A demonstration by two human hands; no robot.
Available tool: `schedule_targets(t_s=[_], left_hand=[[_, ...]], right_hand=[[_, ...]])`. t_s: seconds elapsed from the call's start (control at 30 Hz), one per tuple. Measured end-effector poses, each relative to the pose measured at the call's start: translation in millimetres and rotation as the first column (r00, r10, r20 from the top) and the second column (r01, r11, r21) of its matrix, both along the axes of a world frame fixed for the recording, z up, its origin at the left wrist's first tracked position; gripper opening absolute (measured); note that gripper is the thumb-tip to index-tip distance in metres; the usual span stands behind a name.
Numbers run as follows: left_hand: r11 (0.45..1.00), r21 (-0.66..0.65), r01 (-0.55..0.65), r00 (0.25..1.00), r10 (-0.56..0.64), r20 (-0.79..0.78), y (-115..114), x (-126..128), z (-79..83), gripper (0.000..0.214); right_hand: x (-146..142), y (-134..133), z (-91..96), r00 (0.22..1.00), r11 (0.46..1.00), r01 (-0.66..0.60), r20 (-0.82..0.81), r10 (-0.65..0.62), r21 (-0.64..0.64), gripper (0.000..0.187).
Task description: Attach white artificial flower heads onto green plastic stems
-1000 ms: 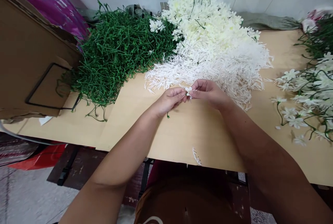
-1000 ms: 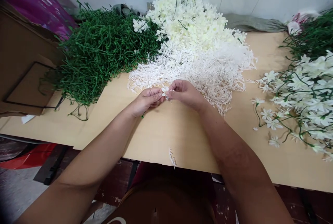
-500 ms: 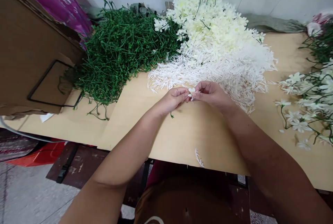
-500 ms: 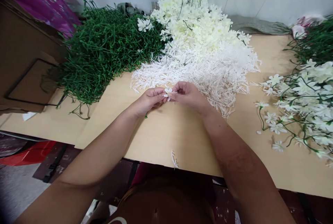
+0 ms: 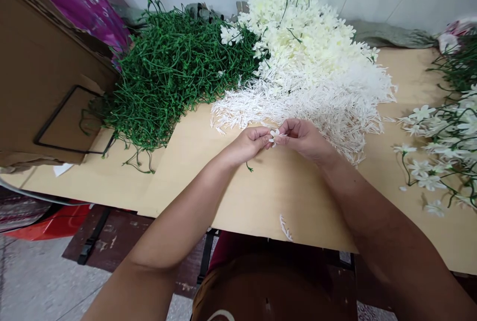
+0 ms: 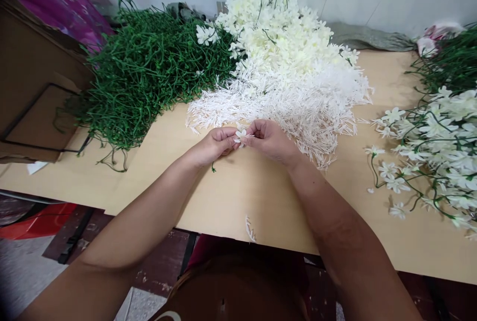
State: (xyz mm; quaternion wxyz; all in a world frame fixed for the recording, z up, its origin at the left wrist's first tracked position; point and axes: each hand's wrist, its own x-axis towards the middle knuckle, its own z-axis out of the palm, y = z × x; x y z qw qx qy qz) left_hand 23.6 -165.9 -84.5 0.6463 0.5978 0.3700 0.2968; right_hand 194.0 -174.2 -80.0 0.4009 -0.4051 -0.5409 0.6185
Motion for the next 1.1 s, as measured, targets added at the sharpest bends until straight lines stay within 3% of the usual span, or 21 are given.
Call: schedule_targets(t_s=[0.47,0.7,0.97,1.1], left_hand=[[0.989,0.125,0.08,0.996,-0.075,-0.042,-1,-2,3.8,0.048],[0.981,0.191,0.04,0.996,-0.024,-0.085,-1,1,-2.7,0.042],[0.987,0.161,-0.019,0.989,0.042,-0.138,-6,7,-2.2,0.028],[0.993,0.103,-0.065,0.991,0.076,-0.11,-5,8,0.5,0.027]], right_hand=[[2,3,-11.3,0.996,0.996,-0.084,0.013,0.084,0.022,0.041],[2,3,-11.0,0.995,0.996,-0.082,0.058,0.08,0.039,0.042],[0,2,-9.4,0.983,0.998,-0.004,0.185,-0.008,0.069,0.037],[1,3,-10.8,0.988,0.998,0.015,0.152,-0.024,0.063,0.036]])
